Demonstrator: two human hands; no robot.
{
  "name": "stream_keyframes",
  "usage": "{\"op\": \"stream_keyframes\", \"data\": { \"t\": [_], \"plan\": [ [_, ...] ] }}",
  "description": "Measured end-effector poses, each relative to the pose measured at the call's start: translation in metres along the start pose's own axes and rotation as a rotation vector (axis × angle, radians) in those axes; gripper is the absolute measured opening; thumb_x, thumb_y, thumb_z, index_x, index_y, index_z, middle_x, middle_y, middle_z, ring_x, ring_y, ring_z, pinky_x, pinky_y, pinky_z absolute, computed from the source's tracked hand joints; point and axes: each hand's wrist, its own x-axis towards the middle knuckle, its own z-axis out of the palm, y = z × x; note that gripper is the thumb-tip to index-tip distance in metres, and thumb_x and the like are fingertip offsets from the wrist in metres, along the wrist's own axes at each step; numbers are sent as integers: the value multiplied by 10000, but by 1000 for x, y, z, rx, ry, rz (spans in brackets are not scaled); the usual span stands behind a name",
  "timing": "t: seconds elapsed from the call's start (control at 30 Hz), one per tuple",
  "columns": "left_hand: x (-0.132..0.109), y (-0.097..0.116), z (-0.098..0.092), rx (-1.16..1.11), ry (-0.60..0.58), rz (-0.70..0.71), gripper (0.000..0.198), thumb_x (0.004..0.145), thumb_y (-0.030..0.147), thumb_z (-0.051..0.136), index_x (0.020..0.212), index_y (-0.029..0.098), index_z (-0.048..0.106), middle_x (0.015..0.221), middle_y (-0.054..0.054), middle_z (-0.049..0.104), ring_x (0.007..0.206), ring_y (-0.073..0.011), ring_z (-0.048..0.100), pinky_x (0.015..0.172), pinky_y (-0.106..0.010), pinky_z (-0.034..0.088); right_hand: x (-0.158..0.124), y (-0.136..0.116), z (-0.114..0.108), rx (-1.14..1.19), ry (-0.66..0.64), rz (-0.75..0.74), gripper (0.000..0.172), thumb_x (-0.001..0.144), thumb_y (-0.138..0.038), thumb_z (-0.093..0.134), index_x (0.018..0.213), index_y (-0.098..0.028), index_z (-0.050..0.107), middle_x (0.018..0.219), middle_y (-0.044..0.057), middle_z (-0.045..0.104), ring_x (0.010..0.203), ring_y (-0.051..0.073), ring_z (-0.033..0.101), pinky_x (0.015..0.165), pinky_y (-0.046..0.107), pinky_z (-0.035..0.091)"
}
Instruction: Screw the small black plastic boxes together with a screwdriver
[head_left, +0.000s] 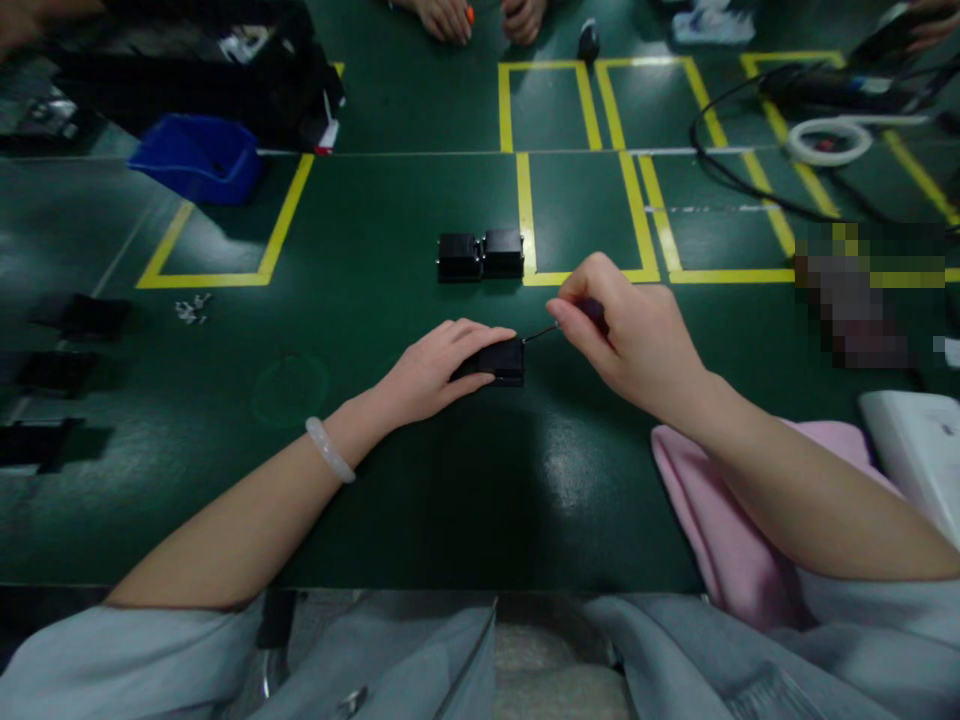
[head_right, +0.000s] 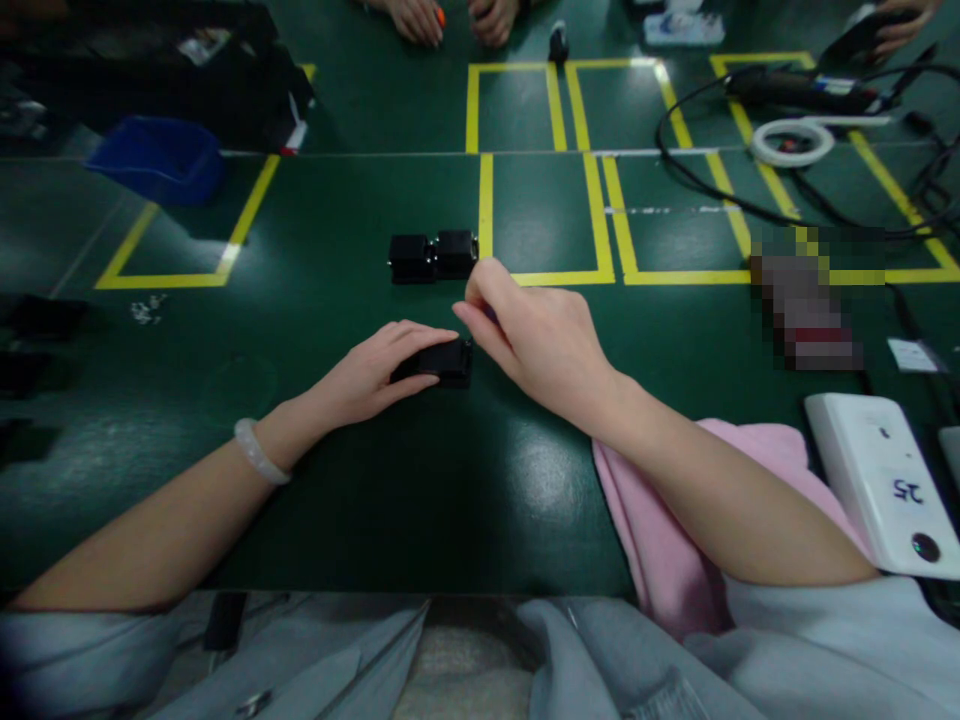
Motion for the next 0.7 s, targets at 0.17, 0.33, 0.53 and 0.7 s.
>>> {"op": "stream_keyframes", "data": {
  "t": [0.17,0.33,0.53,0.7],
  "plan": [
    [0,0,0,-2,-1,-5,481,1008,314,513,1475,249,418,1367,-99,539,1221,-260,519,1023,-424,449,1,1,-1,-2,-3,29,153,958,-285,424,992,-190,539,706,-20,561,596,106,538,545,254,340],
    [0,0,0,-4,1,0,490,1005,302,520,1478,238,413,1363,-101,542,1219,-257,517,1018,-417,450,1,1,0,5,14,17,215,976,-379,455,892,-196,530,666,-33,543,549,88,499,520,247,312],
    [0,0,0,-2,9,8,481,1004,296,524,1471,243,421,1357,-97,541,1230,-255,513,1027,-415,446,2,2,-2,4,-28,68,168,923,-262,423,1029,-190,533,788,13,618,668,132,583,589,273,383],
    [1,-1,1,1,3,4,490,1002,300,528,1475,241,416,1363,-99,540,1228,-257,515,1031,-423,448,2,1,-3,6,-24,47,163,953,-324,450,917,-192,539,683,-17,549,569,108,513,545,267,333]
  ]
}}
